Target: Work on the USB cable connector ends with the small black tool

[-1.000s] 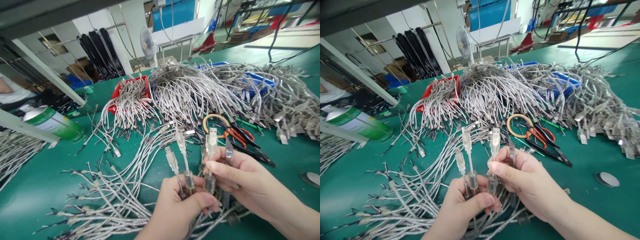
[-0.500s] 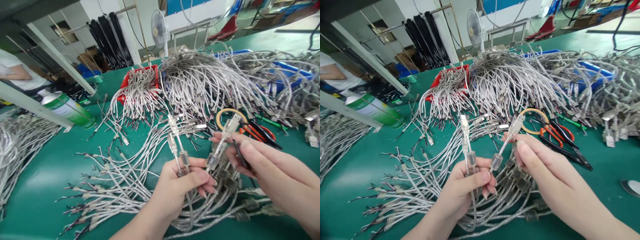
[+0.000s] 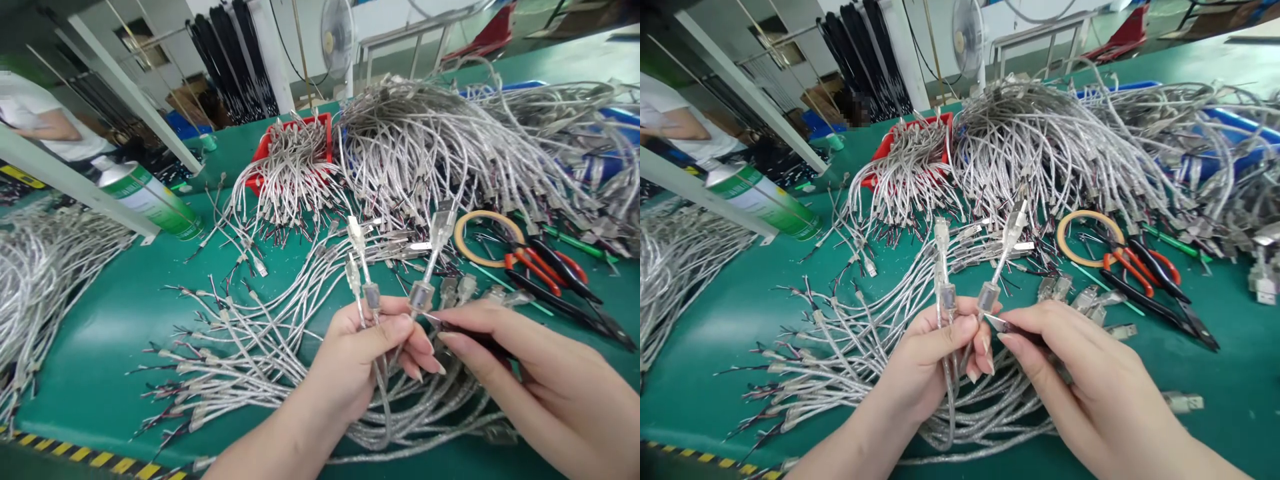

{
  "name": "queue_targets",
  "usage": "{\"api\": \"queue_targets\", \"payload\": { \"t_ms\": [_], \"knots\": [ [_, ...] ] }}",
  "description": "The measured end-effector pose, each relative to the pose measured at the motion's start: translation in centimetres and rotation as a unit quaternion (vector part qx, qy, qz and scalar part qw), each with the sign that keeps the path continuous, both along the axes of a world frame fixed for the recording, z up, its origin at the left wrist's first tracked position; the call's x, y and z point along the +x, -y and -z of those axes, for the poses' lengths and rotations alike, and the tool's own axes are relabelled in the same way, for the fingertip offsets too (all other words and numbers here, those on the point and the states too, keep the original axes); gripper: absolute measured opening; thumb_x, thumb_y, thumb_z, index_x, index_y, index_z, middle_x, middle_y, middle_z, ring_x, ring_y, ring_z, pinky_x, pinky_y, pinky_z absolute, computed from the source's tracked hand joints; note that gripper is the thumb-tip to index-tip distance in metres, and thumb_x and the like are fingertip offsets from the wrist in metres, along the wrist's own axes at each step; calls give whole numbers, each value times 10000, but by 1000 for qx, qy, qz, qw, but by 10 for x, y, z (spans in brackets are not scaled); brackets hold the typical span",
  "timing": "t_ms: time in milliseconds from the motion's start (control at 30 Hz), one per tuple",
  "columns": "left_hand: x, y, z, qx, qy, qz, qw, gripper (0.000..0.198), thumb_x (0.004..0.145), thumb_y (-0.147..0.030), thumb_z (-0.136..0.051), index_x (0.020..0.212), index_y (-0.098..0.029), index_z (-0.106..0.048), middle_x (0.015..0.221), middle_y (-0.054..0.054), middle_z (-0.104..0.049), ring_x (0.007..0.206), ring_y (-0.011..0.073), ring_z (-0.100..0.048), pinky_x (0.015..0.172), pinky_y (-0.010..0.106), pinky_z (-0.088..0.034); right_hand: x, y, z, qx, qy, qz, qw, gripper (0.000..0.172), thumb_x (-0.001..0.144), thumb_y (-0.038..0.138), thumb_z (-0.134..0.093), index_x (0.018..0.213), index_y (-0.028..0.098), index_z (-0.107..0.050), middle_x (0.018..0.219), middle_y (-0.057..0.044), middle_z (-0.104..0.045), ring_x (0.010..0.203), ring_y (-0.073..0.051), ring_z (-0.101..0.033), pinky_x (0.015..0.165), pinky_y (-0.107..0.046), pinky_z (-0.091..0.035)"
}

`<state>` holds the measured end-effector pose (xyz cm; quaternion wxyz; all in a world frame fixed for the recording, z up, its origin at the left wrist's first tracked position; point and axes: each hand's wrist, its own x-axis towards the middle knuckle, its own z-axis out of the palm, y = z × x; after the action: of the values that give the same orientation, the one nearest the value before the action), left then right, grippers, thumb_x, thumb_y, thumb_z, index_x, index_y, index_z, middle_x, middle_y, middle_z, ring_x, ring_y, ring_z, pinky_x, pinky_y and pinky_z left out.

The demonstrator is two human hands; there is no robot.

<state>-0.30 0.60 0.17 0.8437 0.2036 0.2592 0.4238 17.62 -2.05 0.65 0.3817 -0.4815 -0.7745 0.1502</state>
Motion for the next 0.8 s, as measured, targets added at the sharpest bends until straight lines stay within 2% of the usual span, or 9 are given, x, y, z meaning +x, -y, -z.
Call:
{"api": "queue_targets", "payload": {
  "t_ms": [333, 533, 667, 800],
  "knots": [
    [-2, 0, 0, 1, 14, 19, 1000, 216, 759, -213, -829, 908, -113, -710, 658, 31, -759, 515, 104, -704, 470, 118, -523, 3, 7, 6, -17, 36, -10, 999, 139, 1015, 319, -502, 1121, 299, -589, 945, 32, -715, 752, -137, -679, 675, -252, -499],
    [-1, 0, -3, -16, -1, 16, 1000, 219, 737, -206, -844, 891, -118, -716, 664, 30, -762, 513, 104, -699, 463, 119, -506, 2, 13, 7, -26, 38, 42, 998, 135, 1002, 341, -528, 1123, 313, -579, 952, 11, -701, 750, -177, -679, 701, -295, -529],
    [0, 2, -4, -20, -13, 7, 1000, 260, 706, -213, -866, 886, -120, -705, 663, 36, -761, 516, 114, -697, 462, 129, -494, -1, 10, 3, -38, 22, 20, 999, 106, 1003, 362, -518, 1068, 317, -587, 879, 24, -722, 652, -168, -681, 629, -280, -546],
    [0, 3, -6, -22, -28, 5, 999, 274, 698, -209, -870, 891, -120, -697, 663, 27, -756, 510, 103, -685, 473, 134, -490, -2, 8, 3, -44, 26, 26, 998, 65, 989, 353, -545, 1039, 322, -572, 787, 46, -696, 560, -145, -646, 533, -250, -510]
  ]
}}
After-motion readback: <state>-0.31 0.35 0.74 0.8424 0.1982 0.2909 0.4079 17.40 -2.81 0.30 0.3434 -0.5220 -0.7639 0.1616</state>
